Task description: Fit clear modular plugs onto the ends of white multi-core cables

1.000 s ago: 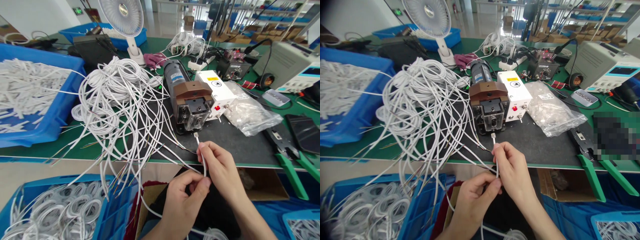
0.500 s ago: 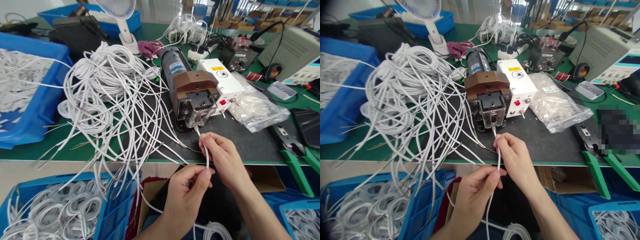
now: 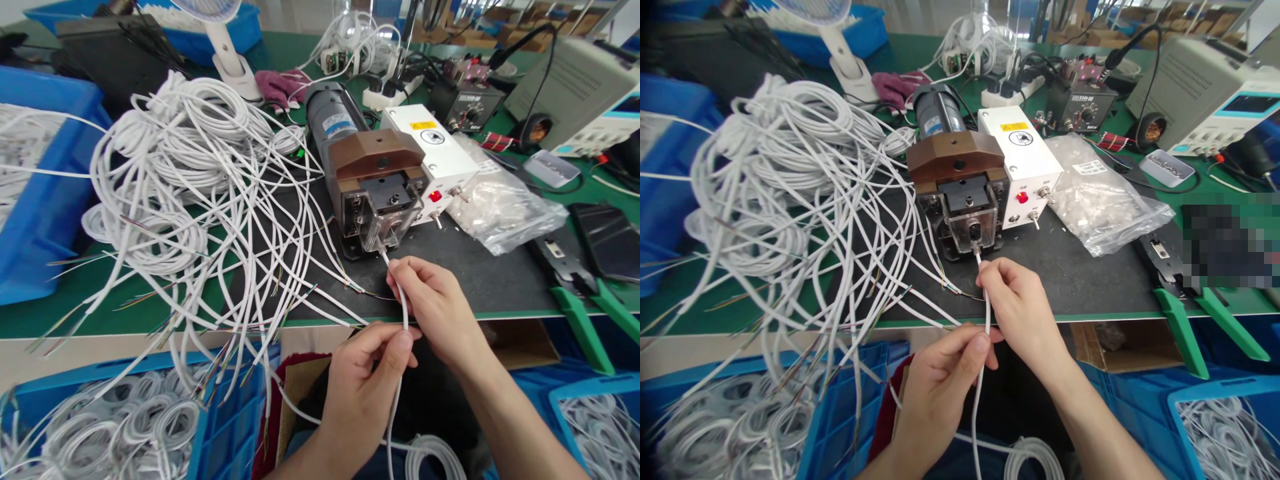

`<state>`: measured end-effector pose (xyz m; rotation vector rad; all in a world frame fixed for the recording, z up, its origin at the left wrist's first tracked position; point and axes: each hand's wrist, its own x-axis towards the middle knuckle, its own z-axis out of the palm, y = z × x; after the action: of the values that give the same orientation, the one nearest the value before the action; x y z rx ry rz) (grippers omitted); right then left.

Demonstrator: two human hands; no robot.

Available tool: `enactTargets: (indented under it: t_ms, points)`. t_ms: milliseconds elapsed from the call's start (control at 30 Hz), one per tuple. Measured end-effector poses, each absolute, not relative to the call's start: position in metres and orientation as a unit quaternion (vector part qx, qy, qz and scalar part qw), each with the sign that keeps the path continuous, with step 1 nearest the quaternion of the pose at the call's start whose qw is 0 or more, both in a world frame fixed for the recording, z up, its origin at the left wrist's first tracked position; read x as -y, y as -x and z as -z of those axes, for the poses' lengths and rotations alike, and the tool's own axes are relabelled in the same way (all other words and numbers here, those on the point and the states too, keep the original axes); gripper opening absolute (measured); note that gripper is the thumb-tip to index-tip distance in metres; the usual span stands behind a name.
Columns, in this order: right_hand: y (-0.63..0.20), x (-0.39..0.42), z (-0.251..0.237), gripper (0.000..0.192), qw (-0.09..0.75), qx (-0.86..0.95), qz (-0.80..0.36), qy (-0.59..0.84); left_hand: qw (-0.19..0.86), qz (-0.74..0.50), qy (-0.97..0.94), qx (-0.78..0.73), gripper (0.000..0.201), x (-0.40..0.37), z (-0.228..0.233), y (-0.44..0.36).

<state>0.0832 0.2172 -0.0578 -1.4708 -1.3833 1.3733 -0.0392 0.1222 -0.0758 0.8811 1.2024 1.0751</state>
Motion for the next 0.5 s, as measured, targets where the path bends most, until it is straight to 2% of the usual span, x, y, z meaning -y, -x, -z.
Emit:
enactTargets:
  t_ms: [500]
  points:
    - [-0.067, -0.229, 0.061, 0.037, 0.348, 0.551, -0.479, 0.588, 0.646, -0.462, -0.317, -0.519, 0.037, -0.124, 0.078, 0.041]
